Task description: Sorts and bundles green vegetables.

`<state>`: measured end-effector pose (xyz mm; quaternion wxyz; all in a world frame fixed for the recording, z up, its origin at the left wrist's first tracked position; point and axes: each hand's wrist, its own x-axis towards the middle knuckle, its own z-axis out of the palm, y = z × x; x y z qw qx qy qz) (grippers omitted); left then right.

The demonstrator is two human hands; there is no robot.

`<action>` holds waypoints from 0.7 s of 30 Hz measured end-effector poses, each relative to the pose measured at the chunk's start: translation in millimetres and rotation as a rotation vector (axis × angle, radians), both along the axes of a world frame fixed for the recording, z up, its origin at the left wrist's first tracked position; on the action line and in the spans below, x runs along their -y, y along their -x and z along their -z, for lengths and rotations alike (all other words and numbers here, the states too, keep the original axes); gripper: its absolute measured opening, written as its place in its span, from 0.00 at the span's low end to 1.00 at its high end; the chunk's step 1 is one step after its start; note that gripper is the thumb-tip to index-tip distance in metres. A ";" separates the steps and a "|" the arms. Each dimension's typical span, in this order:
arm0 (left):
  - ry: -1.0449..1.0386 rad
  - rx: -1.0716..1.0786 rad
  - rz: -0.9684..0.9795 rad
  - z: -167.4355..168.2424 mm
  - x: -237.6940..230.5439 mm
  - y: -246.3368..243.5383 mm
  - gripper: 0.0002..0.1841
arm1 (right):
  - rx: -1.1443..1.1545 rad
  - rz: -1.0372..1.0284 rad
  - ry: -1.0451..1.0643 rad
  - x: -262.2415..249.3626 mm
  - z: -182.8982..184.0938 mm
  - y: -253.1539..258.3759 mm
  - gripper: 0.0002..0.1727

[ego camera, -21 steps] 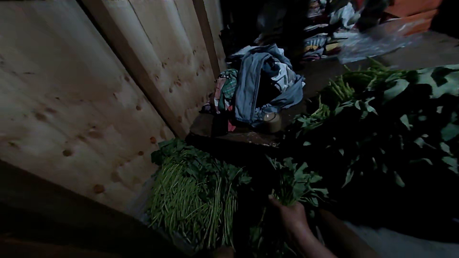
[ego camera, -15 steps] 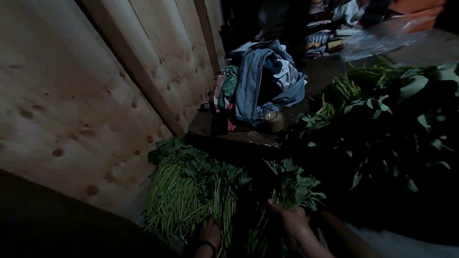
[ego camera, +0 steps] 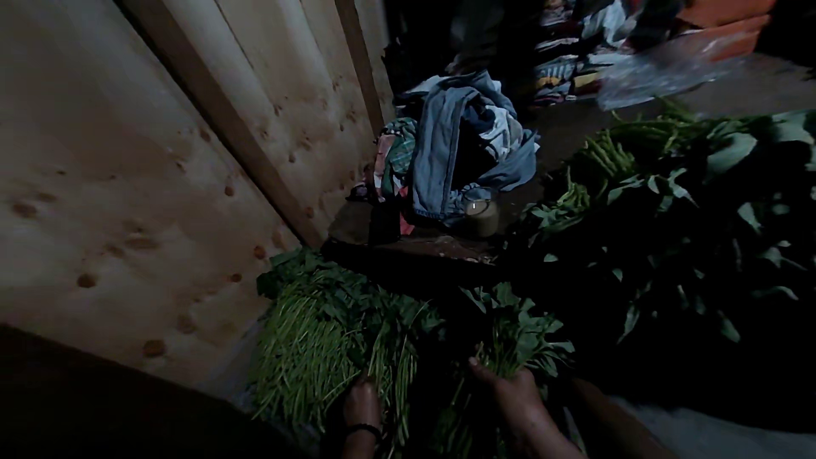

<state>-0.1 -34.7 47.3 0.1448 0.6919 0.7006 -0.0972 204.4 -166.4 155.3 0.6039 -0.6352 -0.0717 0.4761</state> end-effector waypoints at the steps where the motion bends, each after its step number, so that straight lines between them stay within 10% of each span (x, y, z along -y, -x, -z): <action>1: -0.041 0.098 -0.042 -6.9 1.0 4.0 0.20 | -0.013 0.003 -0.007 0.7 -0.6 0.6 0.22; 8: -0.296 1.136 -0.349 -61.0 44.1 16.5 0.25 | -0.067 0.014 -0.127 4.3 -0.9 1.9 0.22; 21: -0.459 1.485 -0.329 -127.3 92.1 38.0 0.23 | -0.009 -0.128 -0.201 17.0 -6.1 0.9 0.24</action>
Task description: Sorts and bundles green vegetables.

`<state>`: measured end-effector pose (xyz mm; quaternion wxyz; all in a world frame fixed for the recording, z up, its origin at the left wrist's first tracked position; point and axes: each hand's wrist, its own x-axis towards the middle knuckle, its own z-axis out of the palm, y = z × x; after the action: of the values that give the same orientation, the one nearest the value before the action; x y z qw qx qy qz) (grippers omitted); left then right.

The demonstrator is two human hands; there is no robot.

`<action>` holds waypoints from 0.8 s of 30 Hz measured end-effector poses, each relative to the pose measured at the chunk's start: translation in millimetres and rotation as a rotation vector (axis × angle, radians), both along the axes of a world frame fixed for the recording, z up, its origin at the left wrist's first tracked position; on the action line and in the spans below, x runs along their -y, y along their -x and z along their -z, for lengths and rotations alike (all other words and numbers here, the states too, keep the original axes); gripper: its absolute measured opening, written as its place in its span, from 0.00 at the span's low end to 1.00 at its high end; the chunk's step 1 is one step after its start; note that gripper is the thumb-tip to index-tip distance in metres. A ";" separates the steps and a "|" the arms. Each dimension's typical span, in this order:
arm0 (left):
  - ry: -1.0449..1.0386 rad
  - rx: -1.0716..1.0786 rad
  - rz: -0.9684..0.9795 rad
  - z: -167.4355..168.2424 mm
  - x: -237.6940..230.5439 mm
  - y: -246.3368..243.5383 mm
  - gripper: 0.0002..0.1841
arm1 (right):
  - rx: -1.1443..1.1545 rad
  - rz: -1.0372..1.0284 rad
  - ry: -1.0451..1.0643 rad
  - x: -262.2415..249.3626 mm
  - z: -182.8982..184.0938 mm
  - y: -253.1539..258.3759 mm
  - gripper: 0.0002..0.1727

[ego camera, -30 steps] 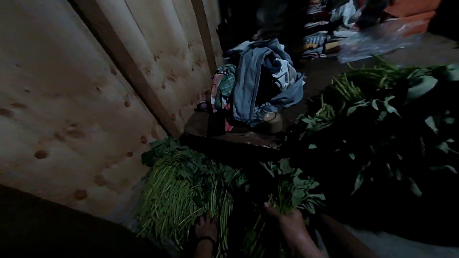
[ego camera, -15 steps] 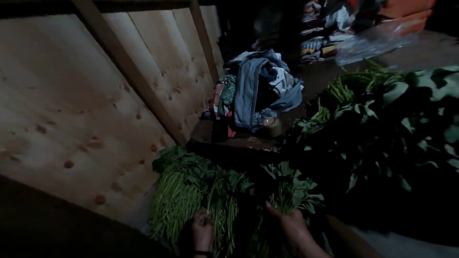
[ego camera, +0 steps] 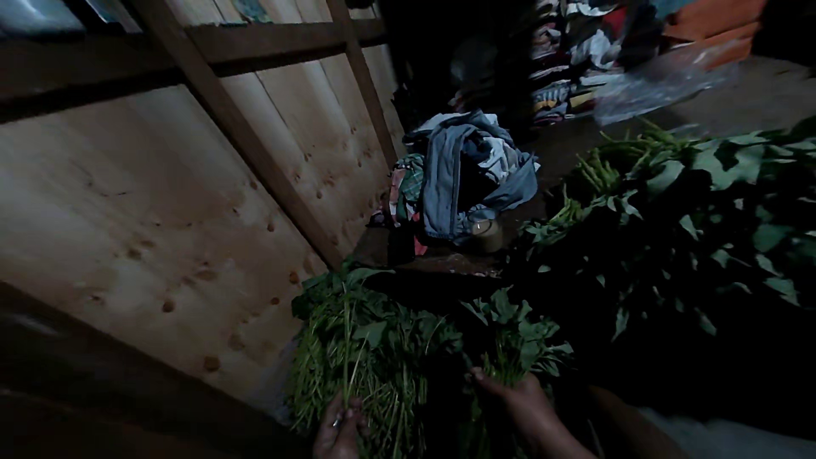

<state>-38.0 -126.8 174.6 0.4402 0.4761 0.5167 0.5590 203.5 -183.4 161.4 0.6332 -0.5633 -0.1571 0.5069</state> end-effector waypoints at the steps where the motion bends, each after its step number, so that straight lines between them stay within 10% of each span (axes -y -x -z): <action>1: 0.001 0.012 -0.001 -0.2 -0.5 0.1 0.23 | -0.006 0.005 0.000 0.0 -0.8 -0.1 0.24; 24: -0.067 -0.119 0.050 -3.0 26.5 -10.4 0.17 | -0.048 0.027 -0.019 -0.2 -1.6 3.1 0.21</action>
<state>-27.6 -153.3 177.6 0.4066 0.5358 0.5110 0.5353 200.5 -183.2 163.0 0.6489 -0.5472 -0.1391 0.5101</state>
